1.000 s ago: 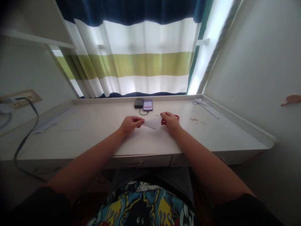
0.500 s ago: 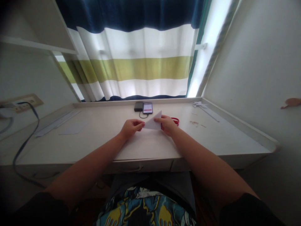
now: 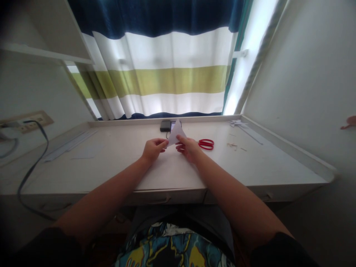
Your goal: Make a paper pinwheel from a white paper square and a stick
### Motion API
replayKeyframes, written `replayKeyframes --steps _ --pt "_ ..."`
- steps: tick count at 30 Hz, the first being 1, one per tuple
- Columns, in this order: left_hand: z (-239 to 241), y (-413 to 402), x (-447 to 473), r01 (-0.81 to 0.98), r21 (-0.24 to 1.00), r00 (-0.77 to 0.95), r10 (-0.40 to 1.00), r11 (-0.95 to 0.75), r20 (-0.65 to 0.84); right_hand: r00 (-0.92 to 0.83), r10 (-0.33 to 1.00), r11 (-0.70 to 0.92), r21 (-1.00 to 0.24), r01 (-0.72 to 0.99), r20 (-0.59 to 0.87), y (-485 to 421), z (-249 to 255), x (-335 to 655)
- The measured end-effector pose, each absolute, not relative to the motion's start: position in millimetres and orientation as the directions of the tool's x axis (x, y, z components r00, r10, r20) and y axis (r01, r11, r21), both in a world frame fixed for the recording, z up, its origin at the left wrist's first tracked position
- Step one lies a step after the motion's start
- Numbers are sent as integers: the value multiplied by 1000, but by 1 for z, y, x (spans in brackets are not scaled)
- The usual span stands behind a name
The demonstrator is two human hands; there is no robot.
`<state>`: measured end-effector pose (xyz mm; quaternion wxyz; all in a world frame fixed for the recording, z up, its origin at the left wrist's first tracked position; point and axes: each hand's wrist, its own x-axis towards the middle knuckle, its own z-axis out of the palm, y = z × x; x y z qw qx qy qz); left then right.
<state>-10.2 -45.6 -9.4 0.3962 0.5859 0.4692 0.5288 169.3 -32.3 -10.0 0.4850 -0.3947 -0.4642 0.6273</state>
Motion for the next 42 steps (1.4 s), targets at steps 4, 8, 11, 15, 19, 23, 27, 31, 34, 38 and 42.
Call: replayKeyframes --steps 4,8,11,15,19,23,27,31,34,38,42 --pt "-10 -46 -9 97 967 -25 971 -234 238 -246 968 -109 -973 -201 -57 -37 -11 158" --pt "-11 -46 -8 73 973 -32 975 -217 220 -233 971 -86 -984 -156 -48 -38 -12 147" --pt "-12 -45 -7 59 977 -38 977 -206 209 -221 975 -58 -992 -115 -32 -38 -14 145" --pt "-13 -43 -8 40 981 -41 981 -188 190 -198 980 -16 -998 -65 -3 -38 -17 146" --pt "-14 -42 -9 29 986 -43 985 -165 166 -168 985 36 -999 -35 42 -35 -22 149" --pt "-13 -44 -9 47 987 -31 987 -155 156 -158 984 86 -996 17 82 -33 -28 152" --pt "-10 -46 -9 67 984 -33 985 -164 167 -181 977 128 -987 100 109 -34 -31 154" --pt "-9 -45 -9 66 983 -55 983 -172 175 -219 968 167 -969 184 125 -35 -32 154" --pt "-11 -43 -9 56 983 -60 982 -175 178 -234 962 193 -954 228 139 -37 -30 154" --pt "-12 -42 -11 27 984 -55 982 -177 179 -252 956 220 -935 280 150 -41 -26 153" --pt "-10 -41 -13 -13 983 -79 980 -183 181 -289 946 246 -908 339 149 -49 -22 152"
